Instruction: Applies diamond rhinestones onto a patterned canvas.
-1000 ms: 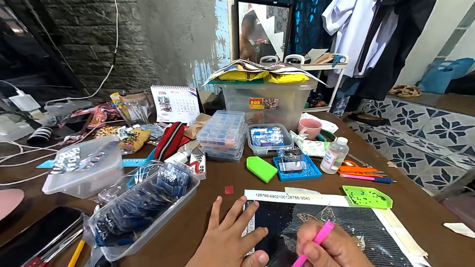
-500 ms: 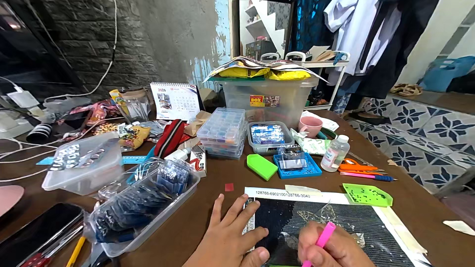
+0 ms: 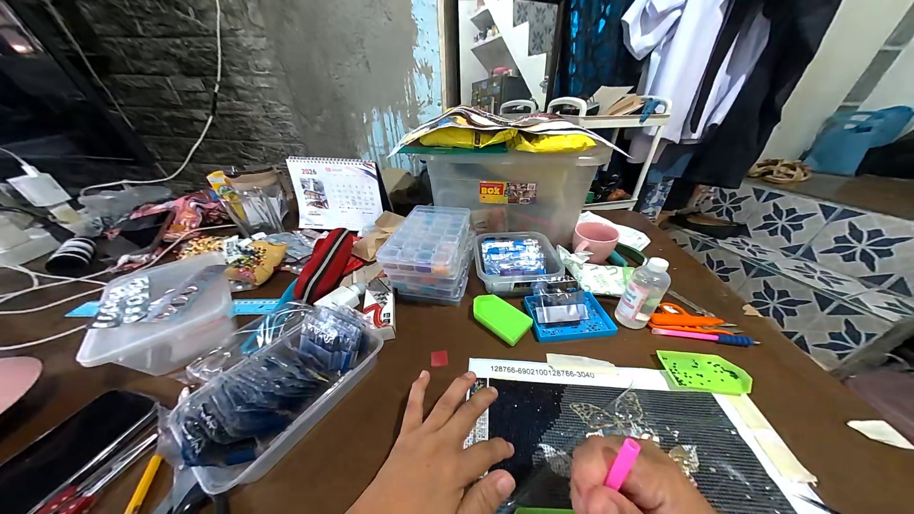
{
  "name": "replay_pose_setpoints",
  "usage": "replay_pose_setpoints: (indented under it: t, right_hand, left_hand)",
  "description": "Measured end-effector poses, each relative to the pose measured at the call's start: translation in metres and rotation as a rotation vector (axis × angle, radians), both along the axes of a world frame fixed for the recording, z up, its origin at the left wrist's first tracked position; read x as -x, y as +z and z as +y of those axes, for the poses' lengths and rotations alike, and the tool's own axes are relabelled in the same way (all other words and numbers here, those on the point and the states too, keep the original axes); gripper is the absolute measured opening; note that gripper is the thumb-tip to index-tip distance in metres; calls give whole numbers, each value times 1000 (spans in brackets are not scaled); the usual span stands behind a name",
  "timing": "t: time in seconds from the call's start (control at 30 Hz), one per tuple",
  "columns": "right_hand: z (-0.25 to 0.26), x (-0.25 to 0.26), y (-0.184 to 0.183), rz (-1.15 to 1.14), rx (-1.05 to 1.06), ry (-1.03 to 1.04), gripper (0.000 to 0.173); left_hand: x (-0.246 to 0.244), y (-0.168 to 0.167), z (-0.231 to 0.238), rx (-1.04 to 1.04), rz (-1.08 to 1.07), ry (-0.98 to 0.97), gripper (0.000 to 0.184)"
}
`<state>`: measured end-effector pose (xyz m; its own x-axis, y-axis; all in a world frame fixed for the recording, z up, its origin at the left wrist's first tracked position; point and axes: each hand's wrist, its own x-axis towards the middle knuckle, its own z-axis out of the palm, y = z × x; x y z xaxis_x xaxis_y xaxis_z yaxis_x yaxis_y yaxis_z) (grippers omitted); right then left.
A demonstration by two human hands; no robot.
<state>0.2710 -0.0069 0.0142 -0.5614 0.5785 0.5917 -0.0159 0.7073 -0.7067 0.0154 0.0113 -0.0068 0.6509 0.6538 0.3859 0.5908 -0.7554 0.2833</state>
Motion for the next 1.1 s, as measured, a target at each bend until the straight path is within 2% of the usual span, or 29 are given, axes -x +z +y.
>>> replay_pose_setpoints:
  t: [0.47, 0.77, 0.87, 1.0, 1.1]
  right_hand:
    - [0, 0, 0, -16, 10, -11, 38]
    - [4, -5, -1, 116, 211, -62, 31]
    - [5, -6, -2, 113, 232, -50, 31]
    - [5, -4, -3, 87, 210, -50, 32]
    - [6, -3, -4, 90, 221, -102, 31]
  left_hand:
    - [0, -1, 0, 11, -14, 1, 50]
    - [0, 2, 0, 11, -4, -39, 49]
    - [0, 0, 1, -42, -34, -107, 44]
    - [2, 1, 0, -133, -150, -301, 29]
    - [3, 0, 1, -132, -217, -431, 32]
